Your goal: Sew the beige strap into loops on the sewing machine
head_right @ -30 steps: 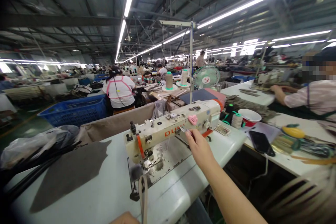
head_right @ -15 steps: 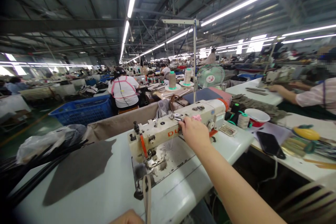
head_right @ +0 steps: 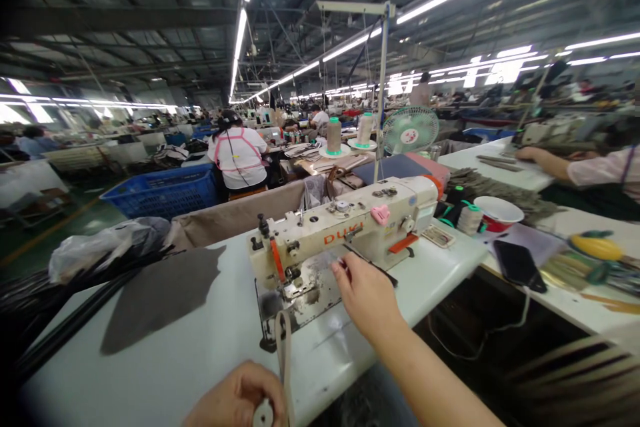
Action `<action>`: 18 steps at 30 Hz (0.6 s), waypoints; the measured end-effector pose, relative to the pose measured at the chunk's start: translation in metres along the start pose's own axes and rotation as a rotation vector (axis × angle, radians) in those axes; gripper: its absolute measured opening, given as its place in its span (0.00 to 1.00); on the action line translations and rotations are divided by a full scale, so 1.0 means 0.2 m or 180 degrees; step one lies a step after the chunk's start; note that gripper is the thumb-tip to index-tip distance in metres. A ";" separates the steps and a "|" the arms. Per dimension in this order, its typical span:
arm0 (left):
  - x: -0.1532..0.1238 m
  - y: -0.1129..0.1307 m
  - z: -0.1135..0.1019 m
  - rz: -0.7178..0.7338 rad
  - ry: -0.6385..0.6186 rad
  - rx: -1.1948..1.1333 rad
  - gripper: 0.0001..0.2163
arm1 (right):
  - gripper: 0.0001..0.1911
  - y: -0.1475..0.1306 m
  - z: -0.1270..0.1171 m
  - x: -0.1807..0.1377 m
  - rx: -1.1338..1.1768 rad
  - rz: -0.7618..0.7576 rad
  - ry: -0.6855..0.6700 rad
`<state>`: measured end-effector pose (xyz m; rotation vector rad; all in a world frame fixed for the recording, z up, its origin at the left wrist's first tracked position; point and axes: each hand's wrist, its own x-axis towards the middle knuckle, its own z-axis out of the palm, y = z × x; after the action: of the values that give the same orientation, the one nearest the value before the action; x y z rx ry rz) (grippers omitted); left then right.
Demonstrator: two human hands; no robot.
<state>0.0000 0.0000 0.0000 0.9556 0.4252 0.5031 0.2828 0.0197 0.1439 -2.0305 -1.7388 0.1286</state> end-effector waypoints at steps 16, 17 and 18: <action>0.09 0.13 0.02 0.1616 0.1416 -0.1483 0.17 | 0.12 -0.12 0.28 -0.38 0.0945 -0.0246 -0.2083; 0.09 0.13 0.02 0.1625 0.1396 -0.1492 0.17 | 0.12 -0.13 0.28 -0.38 0.0910 -0.0246 -0.2085; 0.08 0.13 0.02 0.1632 0.1377 -0.1498 0.17 | 0.12 -0.14 0.28 -0.38 0.0878 -0.0246 -0.2093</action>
<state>0.0102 0.0196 0.0223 0.4836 0.4194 1.2312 0.2224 -0.0351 0.0879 -1.8217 -2.0168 1.0496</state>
